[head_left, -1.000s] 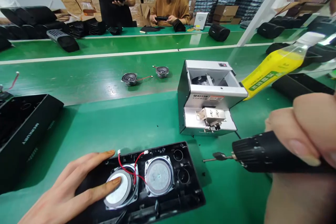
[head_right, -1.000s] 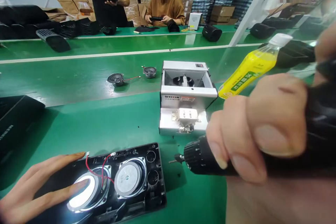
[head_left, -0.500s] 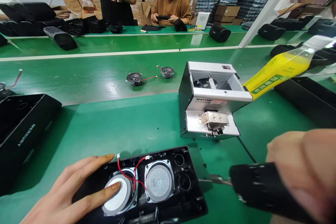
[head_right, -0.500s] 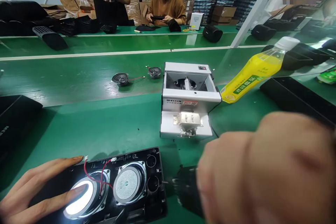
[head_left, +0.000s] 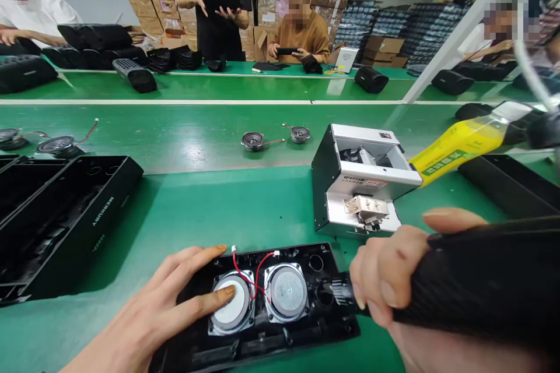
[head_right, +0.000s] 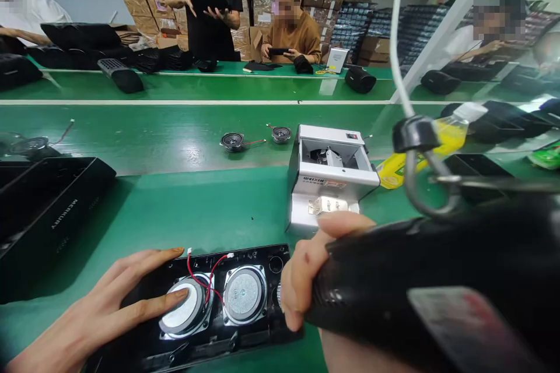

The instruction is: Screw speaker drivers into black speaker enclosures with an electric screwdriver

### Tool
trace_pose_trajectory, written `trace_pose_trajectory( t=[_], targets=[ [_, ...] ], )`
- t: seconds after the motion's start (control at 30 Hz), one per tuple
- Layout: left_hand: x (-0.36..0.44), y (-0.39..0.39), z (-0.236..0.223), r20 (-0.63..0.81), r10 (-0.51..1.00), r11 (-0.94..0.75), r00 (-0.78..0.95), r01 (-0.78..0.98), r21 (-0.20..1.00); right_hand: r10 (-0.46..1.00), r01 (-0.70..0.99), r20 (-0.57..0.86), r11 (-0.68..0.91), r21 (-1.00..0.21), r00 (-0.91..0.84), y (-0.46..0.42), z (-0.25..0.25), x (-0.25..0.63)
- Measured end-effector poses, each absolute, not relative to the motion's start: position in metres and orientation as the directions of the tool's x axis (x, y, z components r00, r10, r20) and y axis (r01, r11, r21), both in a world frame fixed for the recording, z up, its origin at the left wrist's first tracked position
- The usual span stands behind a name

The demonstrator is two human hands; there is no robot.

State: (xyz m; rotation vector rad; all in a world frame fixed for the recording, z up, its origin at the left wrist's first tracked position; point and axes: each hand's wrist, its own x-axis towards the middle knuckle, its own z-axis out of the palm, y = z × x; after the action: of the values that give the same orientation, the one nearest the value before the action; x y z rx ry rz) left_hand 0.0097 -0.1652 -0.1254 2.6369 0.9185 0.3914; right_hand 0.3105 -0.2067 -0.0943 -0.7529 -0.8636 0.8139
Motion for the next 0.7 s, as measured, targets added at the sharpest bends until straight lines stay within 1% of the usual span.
trace_pose_trajectory(
  t=[0.03,0.1,0.27,0.37,0.53,0.7],
  targets=[
    [0.008,-0.164,-0.125,0.147,0.635,-0.742,0.759,0.544,0.392,0.849,-0.311,0.367,0.49,-0.814,0.38,-0.208,-0.099,0.312],
    [0.004,-0.162,-0.124,0.127,0.626,-0.745,0.77,0.542,0.388,0.857,-0.328,0.363,0.484,-0.811,0.366,-0.211,-0.108,0.313],
    [-0.003,-0.156,-0.117,0.023,0.546,-0.799,0.838,0.512,0.317,0.876,-0.353,0.299,0.435,-0.828,0.378,-0.217,-0.117,0.313],
    [-0.003,-0.156,-0.116,0.032,0.536,-0.812,0.844,0.505,0.291,0.87,-0.349,0.287,0.435,-0.83,0.401,-0.218,-0.114,0.312],
    [-0.003,-0.157,-0.119,0.056,0.557,-0.793,0.829,0.51,0.332,0.877,-0.328,0.271,0.411,-0.851,0.396,-0.219,-0.11,0.305],
    [-0.003,-0.163,-0.124,0.068,0.607,-0.754,0.792,0.547,0.364,0.895,-0.356,0.247,0.383,-0.852,0.372,-0.217,-0.117,0.298]
  ],
)
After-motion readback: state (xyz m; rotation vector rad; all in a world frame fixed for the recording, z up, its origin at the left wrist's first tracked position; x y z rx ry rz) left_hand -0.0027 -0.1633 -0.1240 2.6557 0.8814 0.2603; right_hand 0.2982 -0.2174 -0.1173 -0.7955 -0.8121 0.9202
